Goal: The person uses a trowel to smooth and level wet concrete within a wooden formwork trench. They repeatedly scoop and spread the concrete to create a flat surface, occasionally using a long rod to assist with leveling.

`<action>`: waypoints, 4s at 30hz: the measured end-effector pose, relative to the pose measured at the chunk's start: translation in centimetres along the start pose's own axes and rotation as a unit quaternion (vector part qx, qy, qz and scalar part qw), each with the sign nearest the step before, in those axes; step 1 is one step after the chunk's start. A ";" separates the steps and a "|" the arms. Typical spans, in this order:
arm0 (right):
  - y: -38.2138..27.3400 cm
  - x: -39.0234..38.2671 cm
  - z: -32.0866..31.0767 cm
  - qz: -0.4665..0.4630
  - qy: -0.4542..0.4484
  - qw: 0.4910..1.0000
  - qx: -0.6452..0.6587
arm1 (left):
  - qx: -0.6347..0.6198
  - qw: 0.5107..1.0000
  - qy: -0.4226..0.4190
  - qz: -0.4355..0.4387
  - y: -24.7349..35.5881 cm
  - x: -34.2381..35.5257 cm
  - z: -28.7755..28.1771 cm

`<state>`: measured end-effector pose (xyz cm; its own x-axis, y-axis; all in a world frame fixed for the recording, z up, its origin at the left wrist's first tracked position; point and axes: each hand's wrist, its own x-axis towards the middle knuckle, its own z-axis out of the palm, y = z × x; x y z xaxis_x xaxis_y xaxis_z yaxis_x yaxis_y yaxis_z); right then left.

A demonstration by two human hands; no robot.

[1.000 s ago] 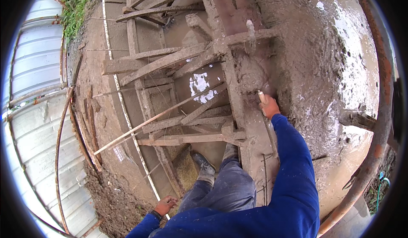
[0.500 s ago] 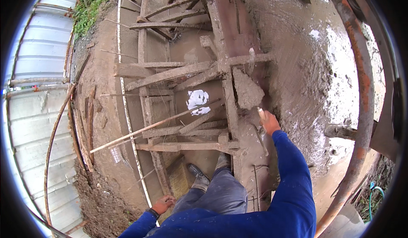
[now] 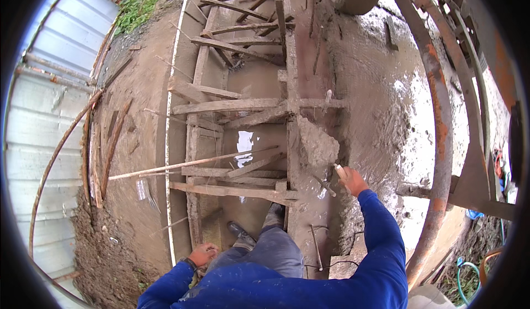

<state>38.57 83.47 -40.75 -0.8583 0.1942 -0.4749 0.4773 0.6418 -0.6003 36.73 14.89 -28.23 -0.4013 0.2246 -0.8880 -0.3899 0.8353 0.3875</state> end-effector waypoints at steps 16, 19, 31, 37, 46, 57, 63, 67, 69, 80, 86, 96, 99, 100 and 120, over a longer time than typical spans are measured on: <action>-15.3 -0.1 -10.5 -0.159 -0.093 0.974 -0.134 | -0.123 0.991 0.022 0.040 -3.7 -1.2 2.6; -19.3 0.8 -10.3 -0.168 -0.126 0.967 -0.142 | -0.197 0.979 0.029 0.031 -6.2 -1.0 3.8; -36.2 1.2 -0.3 -0.209 -0.261 0.922 -0.196 | -0.277 0.956 0.085 0.050 -16.5 -3.2 6.6; -43.6 -0.9 9.3 -0.241 -0.301 0.895 -0.224 | -0.370 0.921 0.117 0.037 -22.3 -5.9 8.6; -51.4 -3.4 26.2 -0.306 -0.428 0.805 -0.275 | -0.498 0.851 0.158 -0.050 -34.5 -10.1 13.4; -59.0 -2.4 54.0 -0.004 -0.622 0.757 -0.202 | -0.629 0.744 0.193 -0.115 -43.3 -12.7 22.4; -61.5 -4.2 61.1 0.073 -0.582 0.778 -0.226 | -0.639 0.743 0.184 -0.077 -44.9 -13.5 23.0; -63.8 -5.7 58.1 0.077 -0.564 0.788 -0.233 | -0.653 0.732 0.185 -0.068 -46.1 -12.4 23.9; -65.0 -7.2 55.3 0.028 -0.564 0.789 -0.241 | -0.641 0.739 0.197 -0.066 -47.0 -11.0 24.7; -60.6 -9.8 28.2 0.008 -0.483 0.857 -0.178 | -0.519 0.831 0.196 -0.029 -47.9 -7.7 18.8; -53.8 -10.3 9.2 -0.008 -0.362 0.916 -0.174 | -0.454 0.879 0.143 -0.020 -45.7 -5.8 14.4; -29.4 -11.3 -9.9 -0.031 -0.009 0.985 -0.172 | -0.092 0.988 0.109 -0.057 -37.2 -2.1 7.1; -25.8 -11.8 -11.0 0.045 0.030 0.989 -0.136 | 0.002 0.993 0.117 -0.024 -31.8 -3.1 5.8; -23.4 -11.7 -11.1 0.028 0.048 0.990 -0.128 | -0.007 0.995 0.085 -0.047 -30.0 -2.9 5.1; -4.2 -16.5 8.0 0.186 -0.044 0.977 -0.096 | 0.025 0.999 -0.032 0.004 -3.8 0.8 -0.1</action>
<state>52.25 71.61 -35.57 -0.6088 0.3815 -0.6955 0.7019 0.6676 -0.2482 37.76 11.86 -30.33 -0.3490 0.2617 -0.8998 -0.3448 0.8570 0.3830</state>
